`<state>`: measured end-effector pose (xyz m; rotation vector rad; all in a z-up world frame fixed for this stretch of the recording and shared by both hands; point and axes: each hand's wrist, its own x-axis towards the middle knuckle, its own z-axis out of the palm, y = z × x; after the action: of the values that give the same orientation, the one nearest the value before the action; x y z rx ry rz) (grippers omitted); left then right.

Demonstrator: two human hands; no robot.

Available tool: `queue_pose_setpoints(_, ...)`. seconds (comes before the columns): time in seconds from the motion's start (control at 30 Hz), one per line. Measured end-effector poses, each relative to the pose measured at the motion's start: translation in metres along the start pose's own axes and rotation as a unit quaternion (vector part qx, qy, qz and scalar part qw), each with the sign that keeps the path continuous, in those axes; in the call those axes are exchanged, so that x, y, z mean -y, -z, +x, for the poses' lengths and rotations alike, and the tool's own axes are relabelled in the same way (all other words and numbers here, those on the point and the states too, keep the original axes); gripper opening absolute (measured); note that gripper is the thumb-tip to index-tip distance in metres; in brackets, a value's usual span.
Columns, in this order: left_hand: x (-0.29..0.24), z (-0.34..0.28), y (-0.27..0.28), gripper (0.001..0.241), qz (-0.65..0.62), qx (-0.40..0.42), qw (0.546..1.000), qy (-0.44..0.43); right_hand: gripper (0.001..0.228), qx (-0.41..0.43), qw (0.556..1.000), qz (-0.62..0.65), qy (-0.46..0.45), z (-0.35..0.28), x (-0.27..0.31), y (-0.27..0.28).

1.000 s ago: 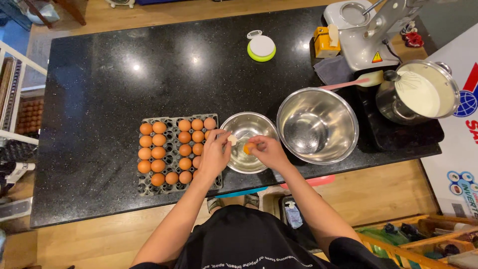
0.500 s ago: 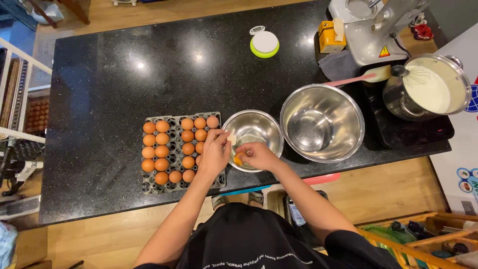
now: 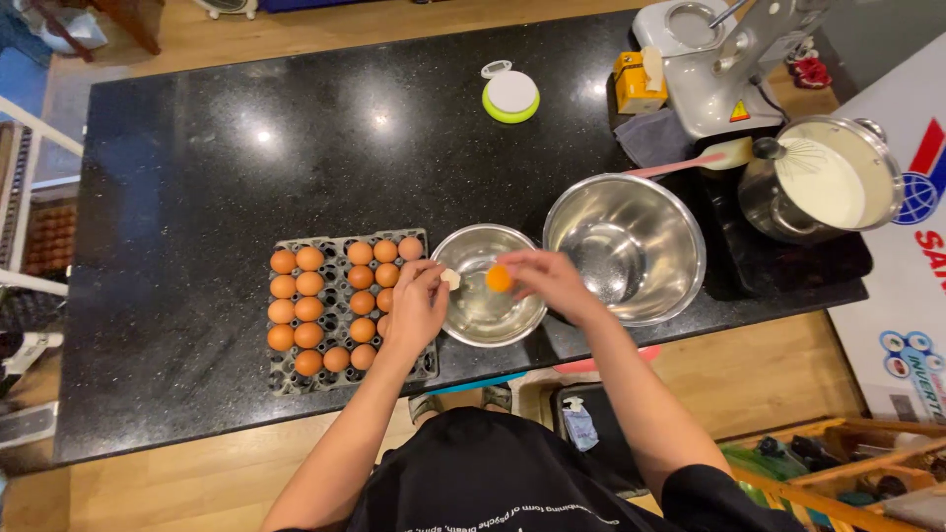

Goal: Cracking eggs and separating the yolks from the whites into separate bowls

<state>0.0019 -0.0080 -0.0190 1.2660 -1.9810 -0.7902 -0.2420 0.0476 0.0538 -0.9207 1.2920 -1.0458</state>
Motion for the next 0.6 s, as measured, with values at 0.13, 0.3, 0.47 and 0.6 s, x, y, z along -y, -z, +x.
queue_pose_setpoints(0.13,-0.024,0.004,0.003,0.029,-0.051,0.017,0.998,0.020,0.032,-0.117,0.993,0.001,0.010,-0.013,0.016,0.051)
queue_pose_setpoints(0.3,-0.052,0.010,0.001,0.030,-0.083,0.033,0.996,0.030,0.032,-0.306,0.938,-0.160,0.028,0.014,-0.048,0.122)
queue_pose_setpoints(0.47,-0.060,0.033,-0.044,0.032,-0.063,0.039,0.997,-0.008,0.032,-0.323,0.858,-0.395,-0.060,0.055,-0.105,0.141)
queue_pose_setpoints(0.6,-0.085,0.056,-0.084,0.031,-0.116,0.060,0.990,-0.043,0.032,-0.350,0.886,-0.284,-0.105,0.035,-0.087,0.135)
